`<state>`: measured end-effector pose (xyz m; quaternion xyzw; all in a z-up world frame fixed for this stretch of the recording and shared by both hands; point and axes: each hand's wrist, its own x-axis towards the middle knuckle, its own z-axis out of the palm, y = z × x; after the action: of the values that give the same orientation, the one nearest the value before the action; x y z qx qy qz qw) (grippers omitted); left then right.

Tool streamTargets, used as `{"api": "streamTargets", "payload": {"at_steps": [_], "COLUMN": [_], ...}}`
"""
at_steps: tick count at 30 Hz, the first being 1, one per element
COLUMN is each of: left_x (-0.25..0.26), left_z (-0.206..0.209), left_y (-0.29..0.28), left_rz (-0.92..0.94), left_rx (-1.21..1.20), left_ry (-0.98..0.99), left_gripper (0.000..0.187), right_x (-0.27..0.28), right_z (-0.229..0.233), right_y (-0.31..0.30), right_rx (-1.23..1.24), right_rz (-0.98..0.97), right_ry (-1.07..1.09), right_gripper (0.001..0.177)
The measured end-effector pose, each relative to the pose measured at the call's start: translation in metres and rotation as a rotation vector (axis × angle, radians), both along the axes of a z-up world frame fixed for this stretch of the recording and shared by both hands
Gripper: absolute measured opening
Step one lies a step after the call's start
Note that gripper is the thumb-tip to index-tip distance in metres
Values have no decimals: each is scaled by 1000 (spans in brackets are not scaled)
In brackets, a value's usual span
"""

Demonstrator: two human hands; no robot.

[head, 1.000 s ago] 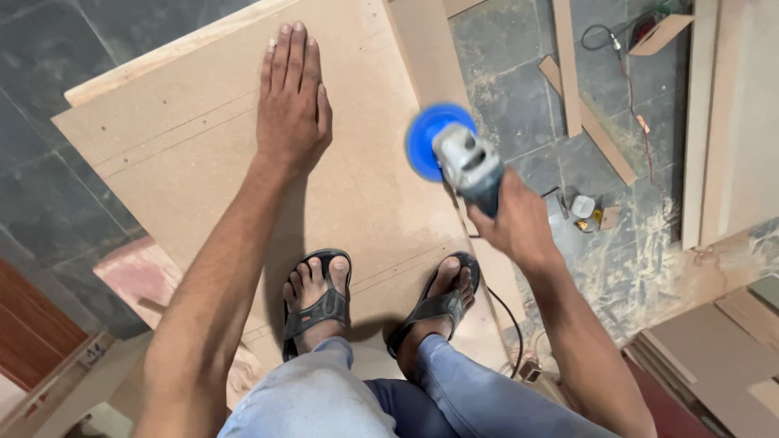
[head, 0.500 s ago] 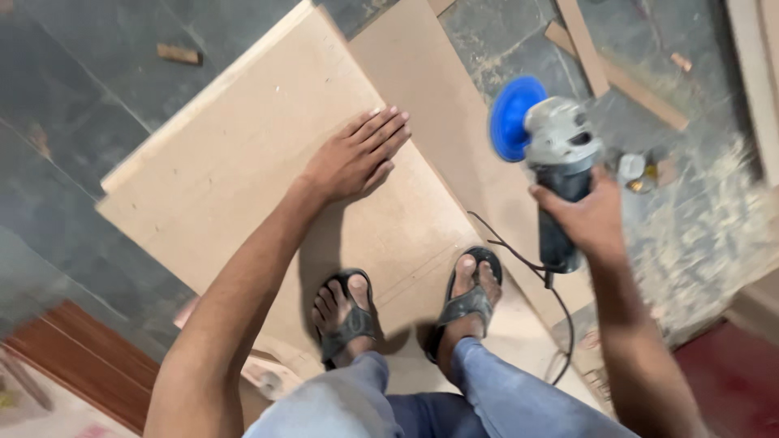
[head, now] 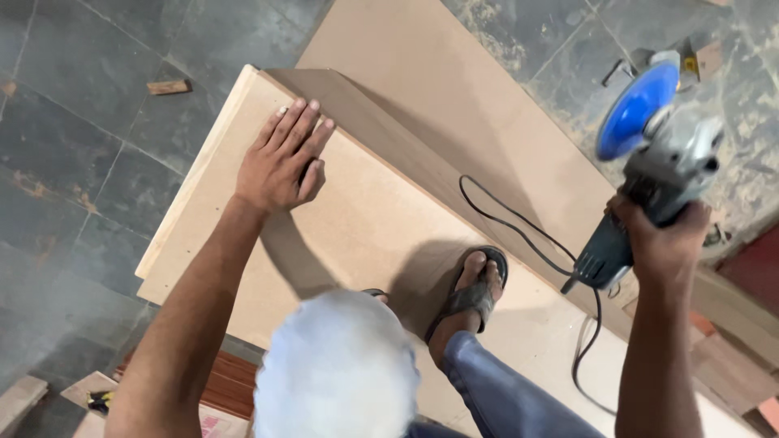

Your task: The person uses an angle grinder with a sanding disc to smooth the surface and edges of a large wooden board. They move the tool across the board and along its edges while holding the board steady with the other hand.

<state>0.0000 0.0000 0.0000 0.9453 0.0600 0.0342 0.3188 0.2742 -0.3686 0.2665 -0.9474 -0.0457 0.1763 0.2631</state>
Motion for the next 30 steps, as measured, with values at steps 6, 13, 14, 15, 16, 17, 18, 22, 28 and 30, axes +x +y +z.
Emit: {"api": "streamTargets", "payload": {"at_steps": [6, 13, 14, 15, 16, 17, 18, 22, 28, 30], "left_x": [-1, -10, -14, -14, -14, -14, -15, -37, -80, -79], "left_z": [-3, 2, 5, 7, 8, 7, 5, -4, -6, -3], "left_y": [-26, -127, -131, -128, -122, -116, -107, -72, -59, -67], "left_rz": [21, -193, -188, -187, -187, -146, -106, 168, 394, 428], "left_rx": [-12, -91, -91, -84, -77, -93, -111, -90, -19, -13], "left_ry": [94, -107, -117, -132, -146, -102, -59, 58, 47, 43], "left_gripper": [62, 65, 66, 66, 66, 68, 69, 64, 61, 61], "right_x": [-24, -27, -27, -27, -28, -29, -31, -41, -39, -35], "right_z": [-35, -49, -51, -54, -57, -62, -66, -76, -87, -83], "right_y": [7, 43, 49, 55, 60, 62, 63, 56, 49, 44], "right_rx": [291, 199, 225, 258, 326, 395, 463, 323, 234, 199], "right_rz": [-179, 139, 152, 164, 171, 185, 199, 359, 646, 707], "right_ry": [223, 358, 382, 401, 410, 419, 429, 212, 77, 100], "right_gripper": [34, 29, 30, 30, 29, 29, 28, 33, 43, 48]}}
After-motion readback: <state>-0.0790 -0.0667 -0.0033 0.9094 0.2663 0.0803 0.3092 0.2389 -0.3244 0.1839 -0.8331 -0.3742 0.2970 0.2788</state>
